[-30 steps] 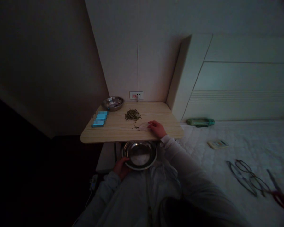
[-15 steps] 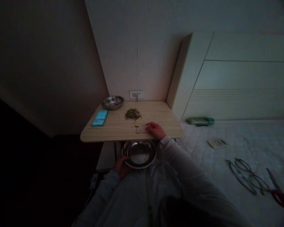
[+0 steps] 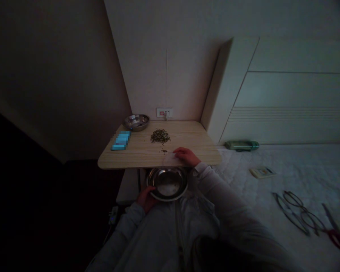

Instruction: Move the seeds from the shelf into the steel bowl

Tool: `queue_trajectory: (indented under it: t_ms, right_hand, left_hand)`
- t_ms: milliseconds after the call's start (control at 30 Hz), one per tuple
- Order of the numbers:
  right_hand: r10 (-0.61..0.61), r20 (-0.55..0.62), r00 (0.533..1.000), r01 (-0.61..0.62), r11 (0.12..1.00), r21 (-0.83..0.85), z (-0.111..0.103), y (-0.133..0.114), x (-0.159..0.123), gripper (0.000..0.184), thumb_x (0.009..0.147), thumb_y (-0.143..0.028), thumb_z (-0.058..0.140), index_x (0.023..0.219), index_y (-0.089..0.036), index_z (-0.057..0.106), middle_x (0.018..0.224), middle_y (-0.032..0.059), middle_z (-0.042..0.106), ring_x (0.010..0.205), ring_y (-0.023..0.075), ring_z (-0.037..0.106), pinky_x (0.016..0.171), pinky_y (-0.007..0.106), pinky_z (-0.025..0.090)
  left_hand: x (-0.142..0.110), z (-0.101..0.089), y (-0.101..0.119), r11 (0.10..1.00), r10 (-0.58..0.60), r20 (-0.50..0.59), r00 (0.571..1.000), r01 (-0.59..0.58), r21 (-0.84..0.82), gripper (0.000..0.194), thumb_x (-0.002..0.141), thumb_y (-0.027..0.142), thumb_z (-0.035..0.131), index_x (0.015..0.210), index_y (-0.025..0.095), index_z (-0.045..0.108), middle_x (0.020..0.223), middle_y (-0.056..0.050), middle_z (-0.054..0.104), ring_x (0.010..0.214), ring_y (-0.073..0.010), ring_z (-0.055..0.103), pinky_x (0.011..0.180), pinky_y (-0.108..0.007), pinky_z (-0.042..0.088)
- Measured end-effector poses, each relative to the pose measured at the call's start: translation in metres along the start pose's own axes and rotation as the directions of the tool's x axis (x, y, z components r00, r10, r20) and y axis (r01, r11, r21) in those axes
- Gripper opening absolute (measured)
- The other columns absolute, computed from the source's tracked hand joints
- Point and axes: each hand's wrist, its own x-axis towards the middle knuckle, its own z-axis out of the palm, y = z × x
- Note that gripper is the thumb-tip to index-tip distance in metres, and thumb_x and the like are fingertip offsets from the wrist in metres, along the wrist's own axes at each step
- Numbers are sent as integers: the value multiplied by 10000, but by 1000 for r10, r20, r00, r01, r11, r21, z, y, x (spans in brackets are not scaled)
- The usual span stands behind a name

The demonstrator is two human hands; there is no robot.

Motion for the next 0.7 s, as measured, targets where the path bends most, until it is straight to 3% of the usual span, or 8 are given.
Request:
queue_trajectory:
  t_ms: [67,167,233,367,700]
  right_hand:
    - [-19,-141,990,20,1000,3,0,1,9,197,615,-205,492,785,-153,575,634,-16,603,582,94,499,596,222,379]
    - [-38,-395,918,9,997,-75,3,4,24,216,644,-201,449,820,-160,568,673,-1,603,635,113,521,655,245,394]
    - [-46,-473,880,-24,990,-140,6,5,30,216,655,-206,439,823,-173,571,690,3,602,668,125,528,684,259,395]
    - [-55,-492,869,-64,973,-221,10,7,31,205,657,-207,446,812,-192,579,708,2,603,723,139,537,719,272,397]
    - [-57,-451,891,-56,971,-234,8,7,27,197,651,-210,461,804,-196,584,696,-4,597,709,137,531,738,284,399]
  left_hand:
    - [0,0,0,1000,-14,-17,1000,15,8,130,668,103,460,724,120,576,656,-71,659,836,-230,602,767,-363,460]
    - [-1,1,0,1000,-3,-58,998,4,20,131,664,100,460,724,124,574,637,-66,658,848,-228,600,770,-358,460]
    - [-2,2,0,1000,-13,-49,999,13,13,161,659,100,458,764,118,578,655,-71,662,867,-232,594,770,-364,459]
    - [-4,4,1,999,-43,-19,999,43,2,237,659,113,450,860,116,575,731,-75,671,896,-239,583,772,-380,458]
    - [-3,2,1,1000,-17,-10,1000,17,10,236,658,104,465,865,98,579,737,-80,672,883,-233,589,764,-365,466]
